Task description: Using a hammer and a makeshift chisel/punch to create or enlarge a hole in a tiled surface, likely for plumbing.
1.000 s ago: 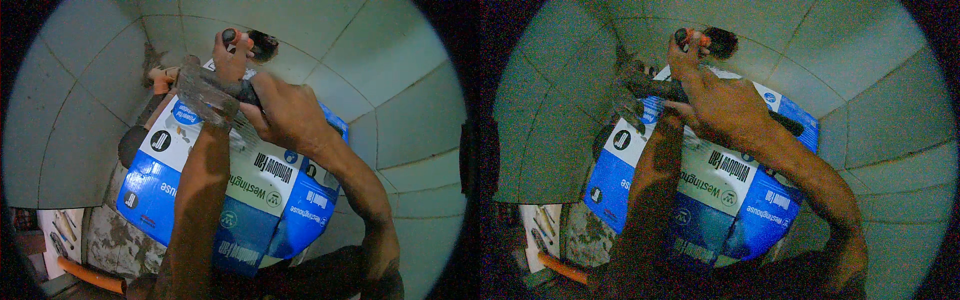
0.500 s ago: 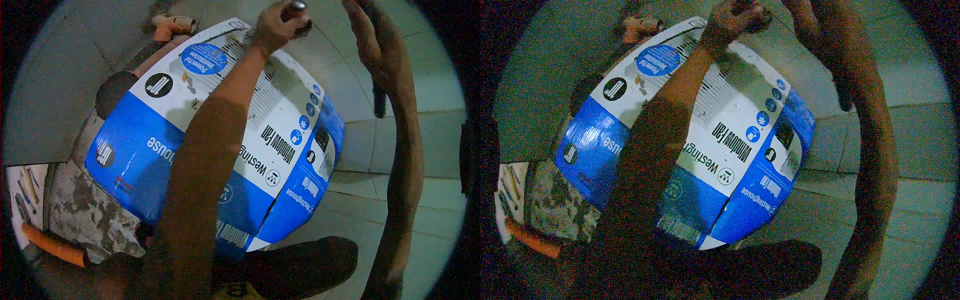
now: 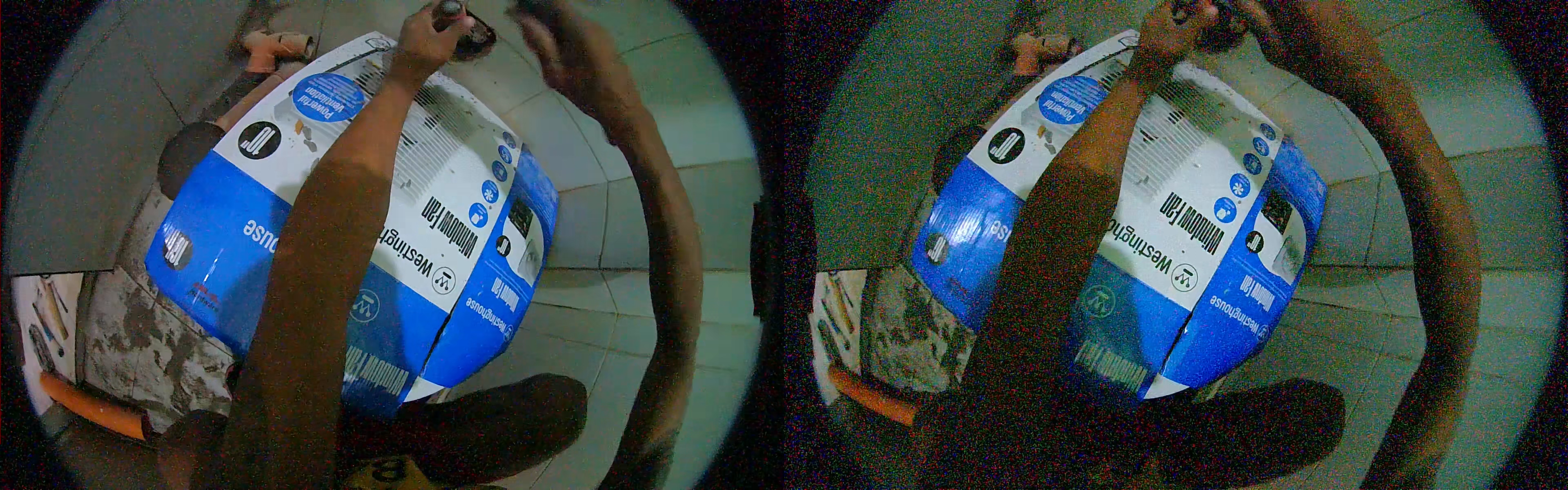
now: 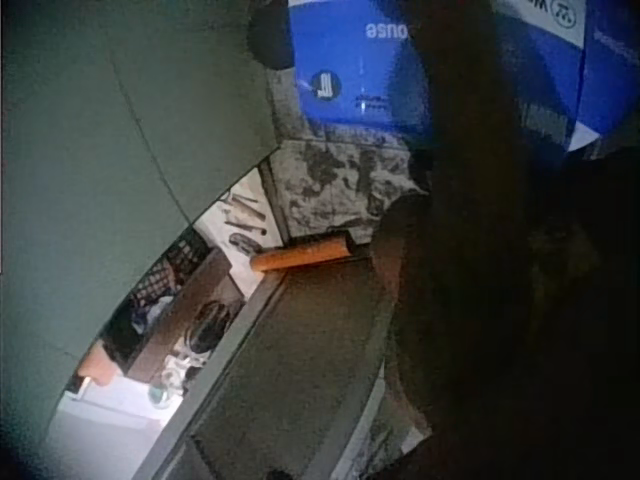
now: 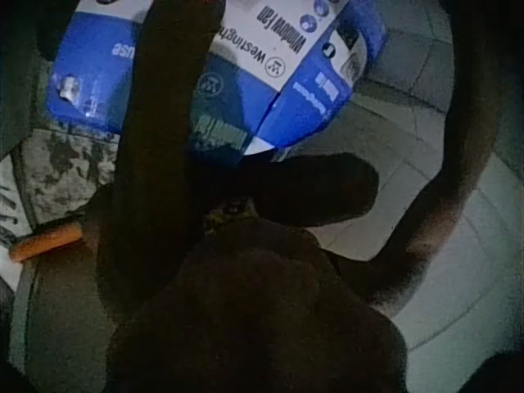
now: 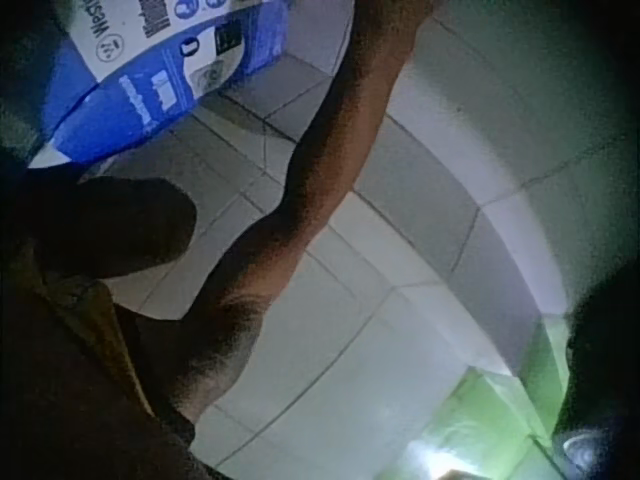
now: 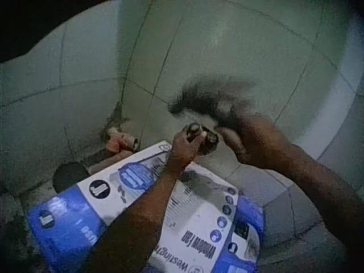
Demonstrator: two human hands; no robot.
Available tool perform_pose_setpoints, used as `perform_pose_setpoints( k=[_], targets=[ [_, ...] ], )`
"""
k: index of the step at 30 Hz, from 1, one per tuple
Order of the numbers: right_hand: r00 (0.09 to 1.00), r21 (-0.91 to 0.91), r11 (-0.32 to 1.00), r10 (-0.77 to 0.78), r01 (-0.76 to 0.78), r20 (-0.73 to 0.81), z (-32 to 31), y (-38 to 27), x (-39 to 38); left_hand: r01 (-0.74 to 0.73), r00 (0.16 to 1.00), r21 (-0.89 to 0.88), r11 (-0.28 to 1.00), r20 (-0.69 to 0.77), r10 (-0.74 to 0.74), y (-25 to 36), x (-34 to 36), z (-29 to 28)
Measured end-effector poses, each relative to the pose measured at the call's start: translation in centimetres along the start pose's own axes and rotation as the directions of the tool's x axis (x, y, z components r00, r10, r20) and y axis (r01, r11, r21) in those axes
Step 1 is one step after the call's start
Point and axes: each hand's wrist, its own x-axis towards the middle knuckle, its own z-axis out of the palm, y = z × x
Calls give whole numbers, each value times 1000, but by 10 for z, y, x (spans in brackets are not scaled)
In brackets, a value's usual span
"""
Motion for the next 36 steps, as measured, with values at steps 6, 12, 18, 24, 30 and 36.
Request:
perform_pose_setpoints(
  k=[6,12,18,24,30,36],
  targets=[
    [999,-156,988,18,-24,-37,-11,-9,-6,-44,992,-166,985,-122,24,-11,-3,10],
    [995,-99,992,-88,84,-38,8,4,-3,-4,985,-338,941,-161,-54,-5,-9,11],
    [976,26,997,-68,75,-208,10,19,-10,94,993,-290,952,-39,-110,-19,-7,9],
    [978,-183,982,2,37,208,28,16,-14,14,998,-385,923,-50,-36,-33,-9,14],
    [959,-138,954,276,-266,57,31,41,-61,227,946,-224,948,-180,-269,-16,-1,6],
    [925,-52,924,380,-379,-2,4,31,-75,192,967,-327,925,-95,-235,6,21,-19]
  ],
)
